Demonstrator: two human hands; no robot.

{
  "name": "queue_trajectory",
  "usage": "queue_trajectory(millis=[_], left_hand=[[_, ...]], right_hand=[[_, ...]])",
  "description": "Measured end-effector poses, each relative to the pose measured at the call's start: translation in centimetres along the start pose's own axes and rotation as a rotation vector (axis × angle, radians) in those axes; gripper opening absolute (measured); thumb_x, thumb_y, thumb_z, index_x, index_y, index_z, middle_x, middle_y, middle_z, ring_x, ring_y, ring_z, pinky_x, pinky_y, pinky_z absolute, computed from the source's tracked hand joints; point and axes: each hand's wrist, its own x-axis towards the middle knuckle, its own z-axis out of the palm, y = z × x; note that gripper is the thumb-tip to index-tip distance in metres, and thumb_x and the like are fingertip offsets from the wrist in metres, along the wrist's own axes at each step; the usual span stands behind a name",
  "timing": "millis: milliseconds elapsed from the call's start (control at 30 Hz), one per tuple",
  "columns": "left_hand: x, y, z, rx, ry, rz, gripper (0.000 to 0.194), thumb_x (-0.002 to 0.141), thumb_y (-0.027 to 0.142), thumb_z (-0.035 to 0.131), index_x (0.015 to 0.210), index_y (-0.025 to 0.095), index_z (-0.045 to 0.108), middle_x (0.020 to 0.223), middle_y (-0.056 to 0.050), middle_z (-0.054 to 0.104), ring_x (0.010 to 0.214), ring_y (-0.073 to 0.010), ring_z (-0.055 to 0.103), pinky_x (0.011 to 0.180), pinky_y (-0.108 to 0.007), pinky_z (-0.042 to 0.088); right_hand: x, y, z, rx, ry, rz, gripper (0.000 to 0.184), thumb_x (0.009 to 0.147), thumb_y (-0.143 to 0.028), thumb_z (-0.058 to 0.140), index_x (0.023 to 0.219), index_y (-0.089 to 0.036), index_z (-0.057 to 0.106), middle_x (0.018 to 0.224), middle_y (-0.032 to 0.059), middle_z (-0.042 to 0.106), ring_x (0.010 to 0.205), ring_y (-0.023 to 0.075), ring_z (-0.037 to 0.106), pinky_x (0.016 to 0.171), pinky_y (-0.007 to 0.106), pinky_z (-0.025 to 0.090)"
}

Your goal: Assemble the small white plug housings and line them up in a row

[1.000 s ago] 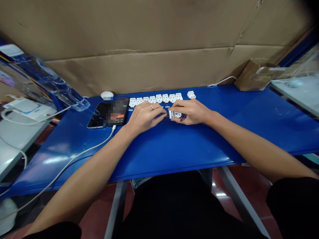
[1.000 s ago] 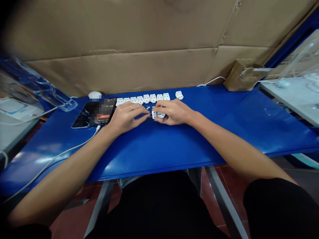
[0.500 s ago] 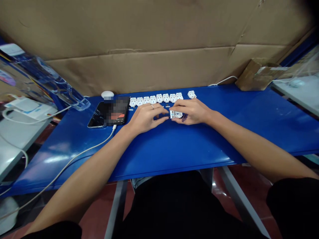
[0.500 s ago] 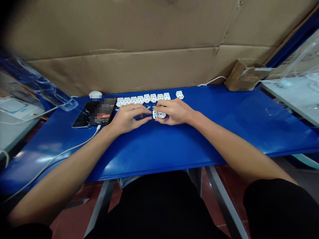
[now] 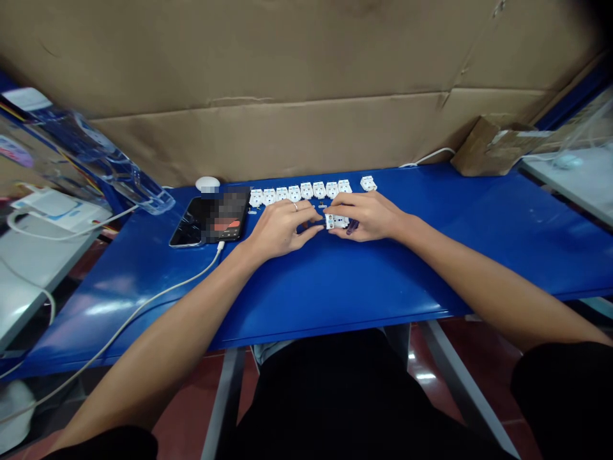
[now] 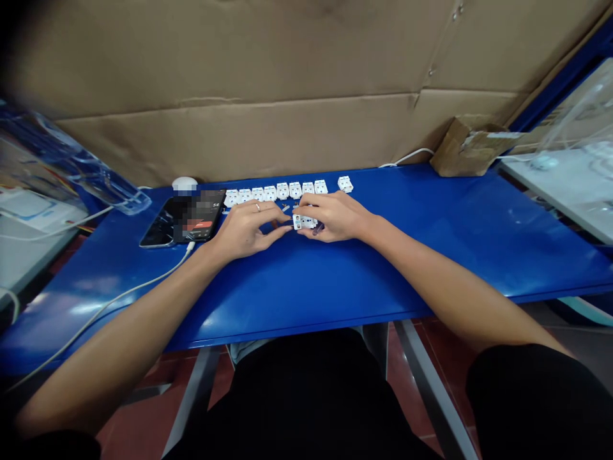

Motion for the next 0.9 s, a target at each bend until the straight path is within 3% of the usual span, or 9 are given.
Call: queue_trajectory(millis=[333,500,700,900], left_hand=[[-0.2,0.1,0.2,-0.069,0.031,-0.073,0.019,0.112,0.036,0.075,0.121,0.021,0.083,0.102,-0.006,0.085,0.080,-0.0193,0.078,0.080,-0.034,0.061],[-0.2,-0.3,0.1,-0.139,-0.050,-0.067,0.019,0.118,0.033,0.067,0.119,0.022,0.082,0.107,-0.007,0.086,0.092,-0.0221,0.081,0.085,-0.036,0.063],[0.1,0.1,-0.1,-0.054,-0.073,-0.066,0.022,0.118,0.027,0.060,0.111,0.022,0.081,0.103,-0.008,0.085,0.090,-0.0222,0.079,0.085,-0.038,0.062],[0.6,0.7,-0.3,-0.183,-0.038,-0.132,0.026,0.116,0.028,0.059,0.097,0.023,0.077,0.088,-0.005,0.079,0.079,-0.0197,0.074,0.078,-0.037,0.060]], right_hand=[[-0.1,0.1,0.0,-0.035,-0.015,0.017,0.031,0.110,-0.035,0.068,0.132,-0.018,0.083,0.120,0.0097,0.088,0.091,0.0201,0.078,0.061,0.031,0.040],[-0.2,0.2,0.1,-0.020,-0.020,-0.005,0.029,0.111,-0.035,0.068,0.132,-0.020,0.082,0.119,0.0082,0.088,0.087,0.0191,0.077,0.062,0.031,0.041],[-0.1,0.1,0.3,-0.018,-0.020,-0.038,0.029,0.114,-0.037,0.068,0.132,-0.019,0.082,0.118,0.0088,0.087,0.089,0.0201,0.078,0.061,0.032,0.044],[-0.1,0.0,0.4,-0.036,-0.011,-0.023,0.029,0.114,-0.036,0.067,0.134,-0.020,0.081,0.122,0.0089,0.087,0.098,0.0209,0.081,0.062,0.030,0.043]])
